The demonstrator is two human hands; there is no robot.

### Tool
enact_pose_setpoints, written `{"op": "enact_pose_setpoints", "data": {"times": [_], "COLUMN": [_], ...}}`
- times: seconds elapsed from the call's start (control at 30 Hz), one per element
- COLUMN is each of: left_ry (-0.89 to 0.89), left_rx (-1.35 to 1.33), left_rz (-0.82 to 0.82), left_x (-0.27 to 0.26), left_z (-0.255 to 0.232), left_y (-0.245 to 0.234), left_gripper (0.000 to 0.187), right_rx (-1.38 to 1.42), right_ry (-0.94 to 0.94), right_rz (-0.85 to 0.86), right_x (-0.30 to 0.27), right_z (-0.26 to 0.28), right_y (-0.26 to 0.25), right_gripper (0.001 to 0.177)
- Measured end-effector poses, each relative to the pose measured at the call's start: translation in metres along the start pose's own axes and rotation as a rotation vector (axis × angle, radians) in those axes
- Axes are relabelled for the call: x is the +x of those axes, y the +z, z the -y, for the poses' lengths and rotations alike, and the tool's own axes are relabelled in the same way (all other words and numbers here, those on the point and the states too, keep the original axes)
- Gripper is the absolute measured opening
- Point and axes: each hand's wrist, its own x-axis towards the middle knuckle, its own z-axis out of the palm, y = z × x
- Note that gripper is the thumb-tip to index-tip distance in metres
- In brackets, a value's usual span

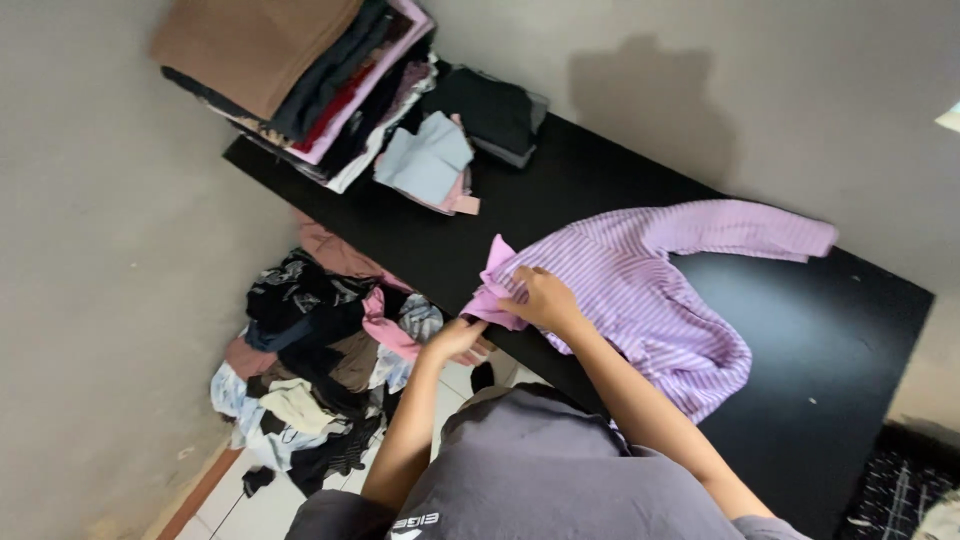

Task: Fold laundry and place it on a shelf.

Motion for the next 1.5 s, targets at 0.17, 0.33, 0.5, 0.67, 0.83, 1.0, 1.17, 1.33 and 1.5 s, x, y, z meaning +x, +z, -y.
{"op": "enact_pose_setpoints", "data": {"times": [0.17,0.33,0.5,0.67,0.83,1.0,1.17,1.33,1.5], "left_ry": [0.076,0.366,1.143,1.320,1.549,1.567,1.488,1.342,1.194], "left_rx": [-0.083,-0.434,-0.474,-0.731,-0.024,-0.073,-0.229,-0.230,-0.636], "left_rz": [-0.087,-0.226,-0.293,0.000,-0.325,-0.242,-0.099,-0.217,0.055], "left_x": [-0.006,0.018,0.012,-0.056,-0.059,-0.060,-0.027,-0.015,0.002], "left_z": [-0.013,-0.055,-0.125,-0.201,-0.228,-0.245,-0.241,-0.244,-0.244], "left_y": [-0.009,-0.016,-0.015,-0.023,-0.046,-0.063,-0.076,-0.113,-0.123], "left_gripper": [0.059,0.034,0.041,0.080,0.086,0.088,0.067,0.039,0.046], "right_rx": [-0.166,0.453,0.751,1.076,1.237,1.343,1.373,1.379,1.347], "right_ry": [0.214,0.175,0.125,0.163,0.312,0.246,0.286,0.311,0.328], "right_rz": [0.264,-0.055,-0.424,-0.567,-0.630,-0.642,-0.714,-0.862,-0.859], "right_x": [0.029,0.035,0.015,0.000,0.002,0.008,0.009,0.012,0.022], "right_z": [0.002,-0.027,-0.062,-0.042,-0.025,-0.025,-0.028,-0.026,-0.019], "right_y": [0.003,-0.022,-0.031,-0.059,-0.076,-0.077,-0.076,-0.079,-0.078], "right_gripper": [0.022,0.016,0.016,0.017,0.015,0.018,0.019,0.015,0.013]}}
